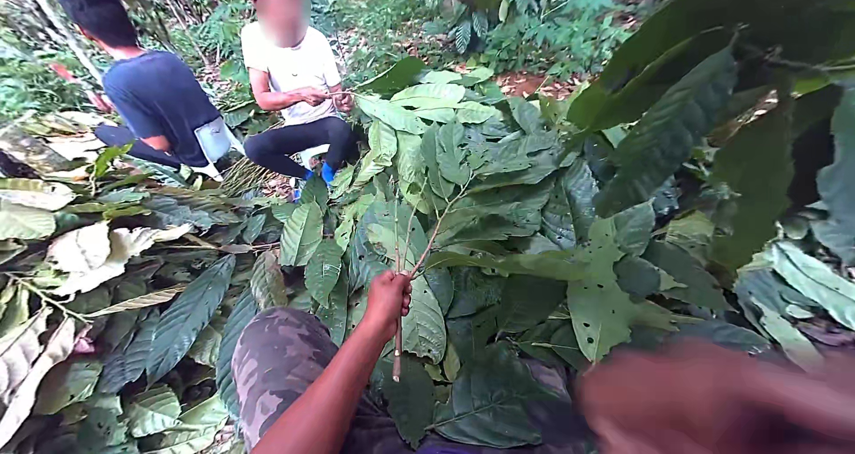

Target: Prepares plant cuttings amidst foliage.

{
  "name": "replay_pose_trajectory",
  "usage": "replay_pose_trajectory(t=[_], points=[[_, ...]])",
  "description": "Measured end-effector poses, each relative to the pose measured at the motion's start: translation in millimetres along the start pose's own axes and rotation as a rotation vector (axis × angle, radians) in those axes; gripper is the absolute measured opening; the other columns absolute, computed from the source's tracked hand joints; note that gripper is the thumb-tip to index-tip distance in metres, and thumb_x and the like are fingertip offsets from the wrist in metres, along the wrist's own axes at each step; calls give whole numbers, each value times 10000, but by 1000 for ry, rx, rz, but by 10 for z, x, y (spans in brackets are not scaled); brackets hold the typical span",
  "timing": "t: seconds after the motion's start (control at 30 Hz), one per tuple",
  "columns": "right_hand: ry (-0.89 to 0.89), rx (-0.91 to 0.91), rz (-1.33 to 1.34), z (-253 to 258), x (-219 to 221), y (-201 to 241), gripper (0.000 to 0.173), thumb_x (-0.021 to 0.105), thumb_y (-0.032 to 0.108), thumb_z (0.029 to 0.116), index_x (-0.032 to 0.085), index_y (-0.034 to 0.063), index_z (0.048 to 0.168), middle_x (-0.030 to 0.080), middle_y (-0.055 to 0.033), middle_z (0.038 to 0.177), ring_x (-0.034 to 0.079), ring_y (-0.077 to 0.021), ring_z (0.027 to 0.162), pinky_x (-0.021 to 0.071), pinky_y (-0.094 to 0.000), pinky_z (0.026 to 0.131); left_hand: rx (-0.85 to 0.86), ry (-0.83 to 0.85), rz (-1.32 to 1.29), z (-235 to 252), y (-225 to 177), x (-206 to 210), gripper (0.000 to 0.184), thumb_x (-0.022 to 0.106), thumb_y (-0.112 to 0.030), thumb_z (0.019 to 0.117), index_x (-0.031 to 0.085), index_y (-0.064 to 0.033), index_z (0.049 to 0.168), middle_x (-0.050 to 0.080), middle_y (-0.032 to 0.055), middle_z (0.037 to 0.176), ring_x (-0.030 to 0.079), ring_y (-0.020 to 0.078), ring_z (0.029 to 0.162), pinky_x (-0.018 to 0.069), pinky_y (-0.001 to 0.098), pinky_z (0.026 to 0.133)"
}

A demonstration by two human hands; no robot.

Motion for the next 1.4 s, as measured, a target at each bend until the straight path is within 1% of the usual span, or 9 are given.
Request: replay_pose_trajectory(t=[0.07, 0.2, 0.33, 0.57, 0.73, 1.0, 1.13, 1.27, 1.4], points=[[-92, 219, -137, -87, -102, -1055, 424, 474, 511, 1044, 618, 171, 1252, 587, 111, 814, 559, -21, 683, 516, -231, 632, 15, -3, -47, -58, -41, 59, 195, 473, -169, 1095, 530, -27, 974, 520, 17, 664, 450, 71, 438, 416, 195, 400], [-74, 738, -528, -281, -257, -2358, 426, 350, 239, 1091, 515, 33, 1425, 621, -109, 1000, 606, -186, 853, 522, -383, 802, 49, -1, -67, -195, -80, 219, 210, 476, -179, 1097, 508, -40, 943, 480, 12, 633, 416, 75, 422, 392, 200, 388], [62, 757, -702, -180, -221, -2611, 432, 362, 254, 1111, 522, 35, 1448, 631, -188, 1298, 630, -275, 1157, 479, -450, 1041, 95, -5, -36, -262, -75, 278, 240, 456, -194, 1105, 505, -35, 932, 462, 13, 616, 400, 83, 418, 381, 214, 389], [-165, 715, -687, 174, -676, -3067, 443, 309, 276, 1120, 561, -19, 1335, 640, -171, 955, 634, -280, 876, 518, -468, 859, 139, 97, -51, -586, -135, 306, 192, 446, -147, 1099, 534, -20, 984, 446, 3, 604, 390, 67, 413, 369, 197, 385], [-116, 647, -808, 547, -628, -3030, 462, 343, 276, 1118, 527, 3, 1442, 631, -232, 1323, 610, -350, 1239, 442, -525, 1092, 163, 61, -160, -765, -248, 102, 194, 451, -130, 1095, 552, -19, 974, 452, -2, 597, 380, 47, 410, 357, 178, 374], [-183, 541, -676, 491, -650, -3093, 480, 282, 256, 1114, 504, 3, 1455, 676, -205, 1049, 663, -311, 948, 526, -490, 916, 156, 51, -264, -1091, -431, -122, 245, 398, -96, 1097, 592, 18, 1000, 461, 1, 573, 374, 23, 377, 347, 157, 339], [-398, 390, -402, 555, -784, -2957, 445, 360, 272, 1093, 558, -23, 1363, 604, -50, 823, 584, -119, 713, 525, -313, 703, 216, 97, -186, -1339, -368, -139, 237, 394, -54, 1066, 618, -1, 1008, 485, -16, 561, 406, 20, 385, 376, 160, 360], [-547, 374, 28, 533, -725, -2794, 226, 574, 126, 1023, 620, -49, 1158, 606, -26, 772, 544, -68, 589, 485, -223, 545, 308, 226, -76, -1438, -24, -157, 188, 505, -9, 987, 658, -89, 911, 543, -54, 567, 445, 1, 419, 401, 169, 406], [-451, 346, 103, 419, -488, -2605, 184, 584, 66, 998, 605, -37, 1149, 627, -28, 804, 572, -73, 625, 509, -217, 584, 394, 110, 179, -1228, -37, -163, 229, 520, -166, 1048, 634, -47, 889, 583, -3, 603, 529, 72, 488, 464, 235, 471]])
Point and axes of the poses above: each hand's wrist, its own z-axis towards the middle knuckle, its own x-axis out of the palm, y = z × x, the point moved 7 cm from there along z, towards the middle knuckle
